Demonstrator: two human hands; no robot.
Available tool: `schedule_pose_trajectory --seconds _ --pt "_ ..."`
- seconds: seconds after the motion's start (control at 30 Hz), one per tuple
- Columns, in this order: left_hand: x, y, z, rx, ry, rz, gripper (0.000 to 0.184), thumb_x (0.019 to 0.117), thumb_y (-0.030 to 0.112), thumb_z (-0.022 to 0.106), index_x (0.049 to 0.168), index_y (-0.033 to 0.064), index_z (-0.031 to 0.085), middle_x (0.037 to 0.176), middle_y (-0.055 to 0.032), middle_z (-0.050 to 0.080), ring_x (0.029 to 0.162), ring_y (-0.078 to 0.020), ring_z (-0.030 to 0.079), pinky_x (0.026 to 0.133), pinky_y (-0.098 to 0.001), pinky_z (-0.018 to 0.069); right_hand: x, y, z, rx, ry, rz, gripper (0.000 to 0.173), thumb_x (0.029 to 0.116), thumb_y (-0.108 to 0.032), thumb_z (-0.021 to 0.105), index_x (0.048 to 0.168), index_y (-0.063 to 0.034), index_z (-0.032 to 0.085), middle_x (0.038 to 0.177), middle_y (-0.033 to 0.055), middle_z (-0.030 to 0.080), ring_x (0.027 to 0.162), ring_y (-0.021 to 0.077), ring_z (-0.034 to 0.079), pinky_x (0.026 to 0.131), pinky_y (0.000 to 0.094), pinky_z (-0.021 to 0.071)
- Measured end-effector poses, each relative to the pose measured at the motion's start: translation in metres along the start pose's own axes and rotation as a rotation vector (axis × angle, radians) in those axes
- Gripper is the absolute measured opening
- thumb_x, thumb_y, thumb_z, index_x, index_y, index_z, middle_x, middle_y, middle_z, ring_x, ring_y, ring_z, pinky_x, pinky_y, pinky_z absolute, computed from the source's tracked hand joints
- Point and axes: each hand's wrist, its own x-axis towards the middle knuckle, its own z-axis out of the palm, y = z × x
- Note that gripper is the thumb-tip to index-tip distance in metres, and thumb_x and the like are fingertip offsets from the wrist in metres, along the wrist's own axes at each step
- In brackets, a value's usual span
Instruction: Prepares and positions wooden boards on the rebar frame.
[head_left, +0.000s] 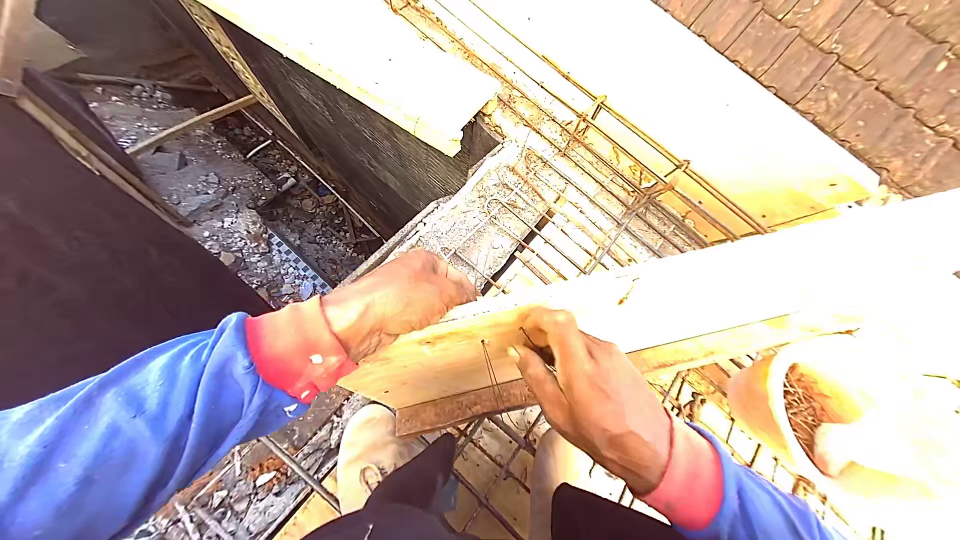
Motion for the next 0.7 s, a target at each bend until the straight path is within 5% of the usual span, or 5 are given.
schedule_pose_trajectory --seconds 0.13,0.27,0.43,0.53,0.7 --pt "0.0 0.001 -0.001 0.021 -0.004 -0.019 0.021 0.1021 0.02 0.064 0.089 0.0092 0.076 0.071 -0.0098 0.07 0.058 -0.0166 0.064 0.052 -0.0303 0.0527 -0.018 0.017 -0.019 -0.067 -0.046 -0.11 0.031 0.1026 -0.036 0.051 0.104 -0.0087 0.066 0.075 0.0005 0.067 0.066 0.0136 0.066 0.056 0.0319 0.0547" --pt "-0.001 0.004 0.0 0.061 0.008 -0.023 0.024 0.1037 0.022 0.061 0.089 0.0093 0.075 0.07 -0.0087 0.069 0.057 -0.0158 0.063 0.051 -0.0298 0.0515 -0.026 0.024 -0.025 -0.273 -0.008 -0.364 0.021 0.1032 -0.013 0.051 0.111 -0.0014 0.067 0.07 0.0055 0.063 0.057 0.02 0.061 0.052 0.0327 0.0514" --pt "-0.002 0.003 0.003 0.068 0.025 0.002 0.024 0.1032 0.021 0.062 0.087 0.0103 0.076 0.069 -0.0091 0.069 0.057 -0.0168 0.064 0.051 -0.0306 0.0519 -0.006 -0.002 -0.007 -0.36 -0.004 -0.28 0.02 0.1041 -0.012 0.048 0.098 -0.0016 0.063 0.064 0.0059 0.06 0.052 0.0213 0.061 0.046 0.0335 0.0495" --pt "-0.004 0.0 0.002 0.046 0.006 0.006 0.021 0.1022 0.02 0.064 0.088 0.011 0.077 0.072 -0.0088 0.071 0.059 -0.0167 0.065 0.052 -0.0306 0.0531 -0.012 0.006 -0.012 -0.195 -0.068 -0.116 0.024 0.1049 -0.023 0.052 0.104 -0.0055 0.069 0.072 0.0041 0.068 0.061 0.0184 0.068 0.053 0.034 0.0577" --pt "-0.006 0.003 0.004 0.066 0.019 -0.001 0.022 0.103 0.021 0.063 0.089 0.0114 0.077 0.07 -0.007 0.069 0.058 -0.0148 0.063 0.053 -0.0289 0.0514 -0.028 0.019 -0.029 0.065 -0.133 -0.064 0.026 0.1072 -0.022 0.048 0.105 -0.0079 0.069 0.068 0.0001 0.064 0.056 0.0113 0.063 0.047 0.0297 0.0519"
